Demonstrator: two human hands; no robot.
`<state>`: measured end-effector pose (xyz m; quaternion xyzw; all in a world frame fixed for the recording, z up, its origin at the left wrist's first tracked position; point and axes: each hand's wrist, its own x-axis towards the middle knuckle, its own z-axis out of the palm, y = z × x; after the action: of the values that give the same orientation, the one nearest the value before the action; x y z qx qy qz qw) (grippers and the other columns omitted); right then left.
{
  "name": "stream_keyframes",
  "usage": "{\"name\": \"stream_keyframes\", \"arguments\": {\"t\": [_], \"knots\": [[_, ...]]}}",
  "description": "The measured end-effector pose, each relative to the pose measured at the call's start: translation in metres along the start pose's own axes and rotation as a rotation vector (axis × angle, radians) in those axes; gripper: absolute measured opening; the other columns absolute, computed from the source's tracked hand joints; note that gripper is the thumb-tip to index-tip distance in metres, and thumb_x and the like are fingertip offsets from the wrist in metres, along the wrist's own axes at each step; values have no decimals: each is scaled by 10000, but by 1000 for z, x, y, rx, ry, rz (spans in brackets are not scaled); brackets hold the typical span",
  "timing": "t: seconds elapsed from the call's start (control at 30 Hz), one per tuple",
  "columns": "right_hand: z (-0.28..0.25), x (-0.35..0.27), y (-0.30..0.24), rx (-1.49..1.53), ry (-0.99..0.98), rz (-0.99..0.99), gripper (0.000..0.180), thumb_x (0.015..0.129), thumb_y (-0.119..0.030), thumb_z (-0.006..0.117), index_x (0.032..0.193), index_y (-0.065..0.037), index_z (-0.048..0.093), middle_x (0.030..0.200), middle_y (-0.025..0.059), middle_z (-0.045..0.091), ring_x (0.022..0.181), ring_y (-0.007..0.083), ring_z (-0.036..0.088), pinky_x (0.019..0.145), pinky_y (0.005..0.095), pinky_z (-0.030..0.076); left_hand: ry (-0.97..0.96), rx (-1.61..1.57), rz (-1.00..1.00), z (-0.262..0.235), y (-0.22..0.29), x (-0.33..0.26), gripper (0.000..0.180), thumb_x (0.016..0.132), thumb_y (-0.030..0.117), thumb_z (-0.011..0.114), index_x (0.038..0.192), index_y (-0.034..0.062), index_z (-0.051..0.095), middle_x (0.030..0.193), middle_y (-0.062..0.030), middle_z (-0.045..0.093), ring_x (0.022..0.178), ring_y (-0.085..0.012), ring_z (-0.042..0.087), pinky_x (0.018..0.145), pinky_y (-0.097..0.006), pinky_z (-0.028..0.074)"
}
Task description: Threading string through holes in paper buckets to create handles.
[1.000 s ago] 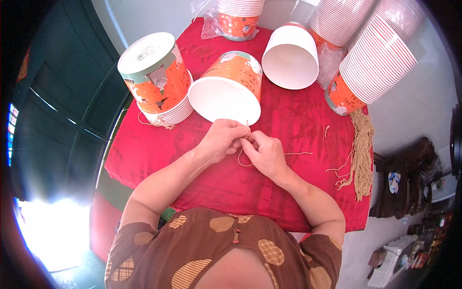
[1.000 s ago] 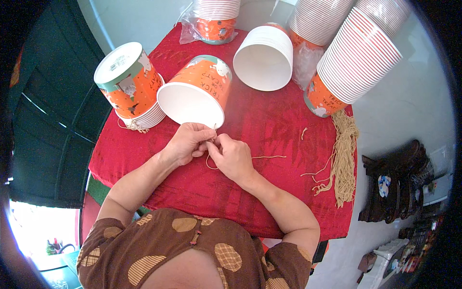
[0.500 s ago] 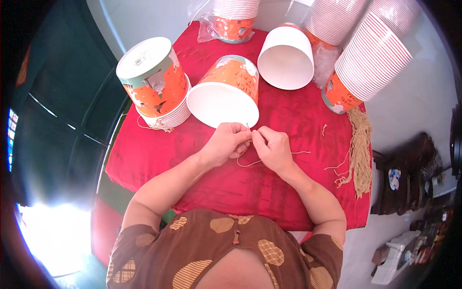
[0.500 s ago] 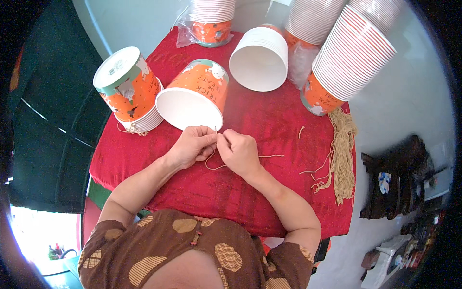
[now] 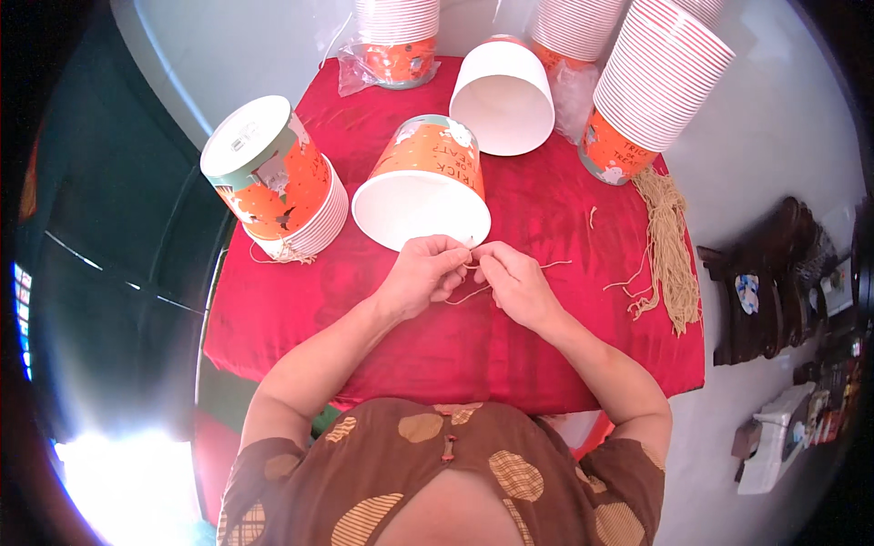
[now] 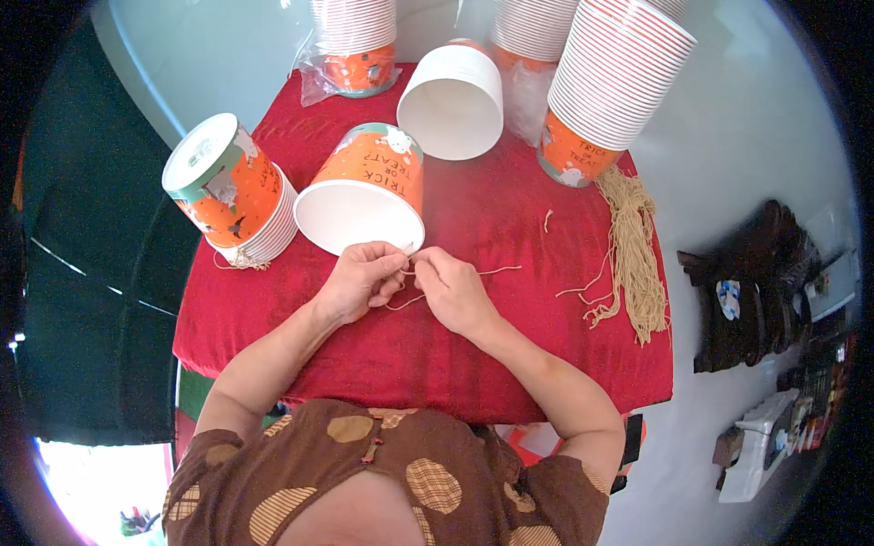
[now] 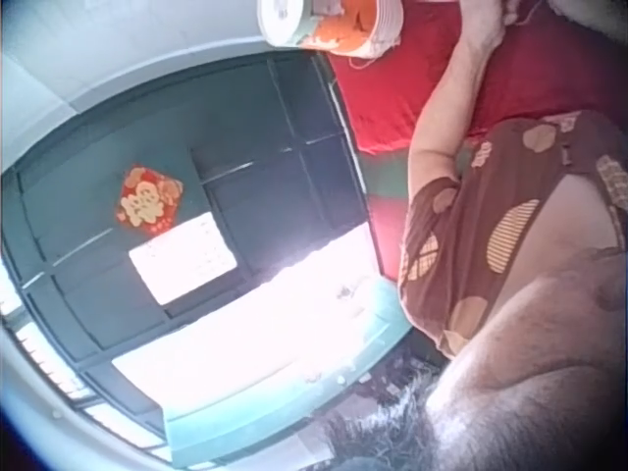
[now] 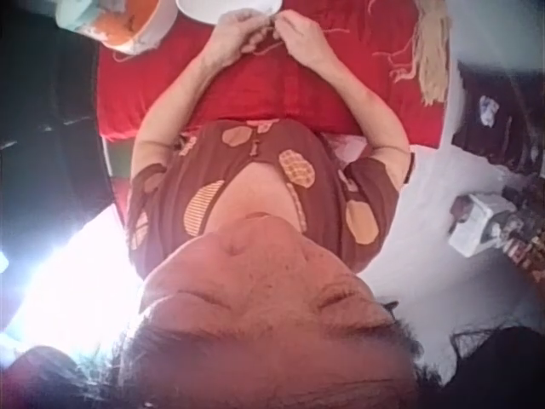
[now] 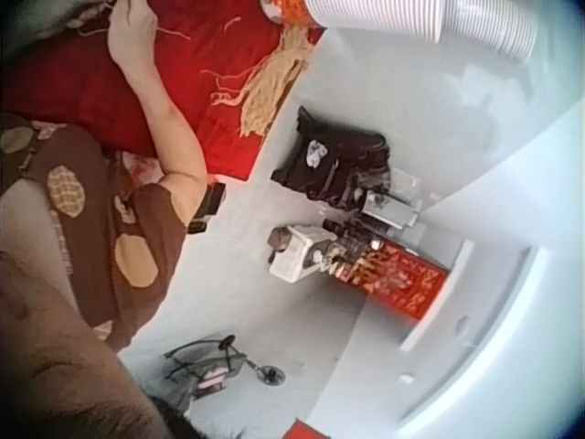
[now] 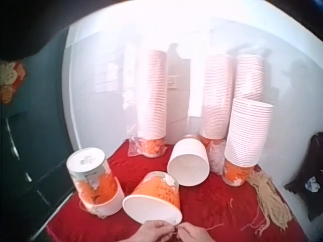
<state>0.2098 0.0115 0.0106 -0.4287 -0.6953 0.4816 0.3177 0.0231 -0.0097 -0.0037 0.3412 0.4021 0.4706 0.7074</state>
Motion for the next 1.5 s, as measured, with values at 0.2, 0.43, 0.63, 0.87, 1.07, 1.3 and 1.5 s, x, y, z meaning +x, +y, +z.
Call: {"name": "stream_keyframes", "arguments": {"t": [0.2, 0.43, 0.63, 0.87, 1.07, 1.3, 1.5], "knots": [[12, 0, 3, -206, -54, -75, 143, 927, -102, 555, 921, 16, 635, 698, 52, 637, 624, 108, 587, 559, 285, 462, 2, -22, -19, -4, 0, -2, 95, 926, 125, 616, 898, 35, 603, 726, -24, 589, 516, -66, 476, 393, -198, 288], [22, -4, 13, -163, 16, -142, 131, 881, -123, 619, 854, 4, 620, 738, 201, 648, 677, 337, 664, 595, 410, 502, 126, 80, -34, -5, 2, -5, 74, 932, 92, 587, 929, 24, 557, 724, -48, 592, 483, -72, 478, 353, -187, 284], [24, -3, 20, -193, 65, -265, 112, 877, -109, 592, 872, 0, 617, 757, 203, 651, 689, 359, 657, 605, 436, 503, 164, 52, -21, -3, 3, -7, 63, 933, 85, 580, 933, 24, 565, 719, -47, 586, 482, -75, 472, 351, -190, 282], [26, 5, 19, -277, 70, -148, 118, 850, -102, 615, 854, 15, 631, 742, 188, 660, 657, 279, 651, 595, 387, 496, 71, -106, -94, -11, 1, -5, 48, 924, 69, 573, 919, 21, 571, 723, -42, 588, 493, -81, 463, 371, -204, 283], [29, 9, 31, -149, 206, -75, 143, 865, -123, 623, 880, 18, 599, 696, 147, 649, 599, 247, 619, 536, 359, 474, 65, -106, -123, -6, -1, -5, 47, 928, 66, 568, 924, 19, 571, 737, -46, 592, 509, -84, 477, 373, -207, 299], [23, -1, 7, 207, 199, 188, 106, 937, -115, 564, 888, -25, 537, 641, 66, 617, 421, 74, 491, 324, 233, 359, 187, -41, -23, 1, -4, -8, 42, 920, 48, 583, 931, 11, 566, 719, -56, 599, 494, -85, 491, 373, -201, 326], [25, -8, 3, 366, 202, 154, 143, 961, -105, 546, 886, 2, 604, 646, 60, 620, 408, 59, 475, 327, 216, 346, 239, 153, 90, 7, -8, -10, 48, 899, 17, 597, 917, -2, 557, 711, -62, 602, 482, -73, 492, 371, -201, 346]]}}
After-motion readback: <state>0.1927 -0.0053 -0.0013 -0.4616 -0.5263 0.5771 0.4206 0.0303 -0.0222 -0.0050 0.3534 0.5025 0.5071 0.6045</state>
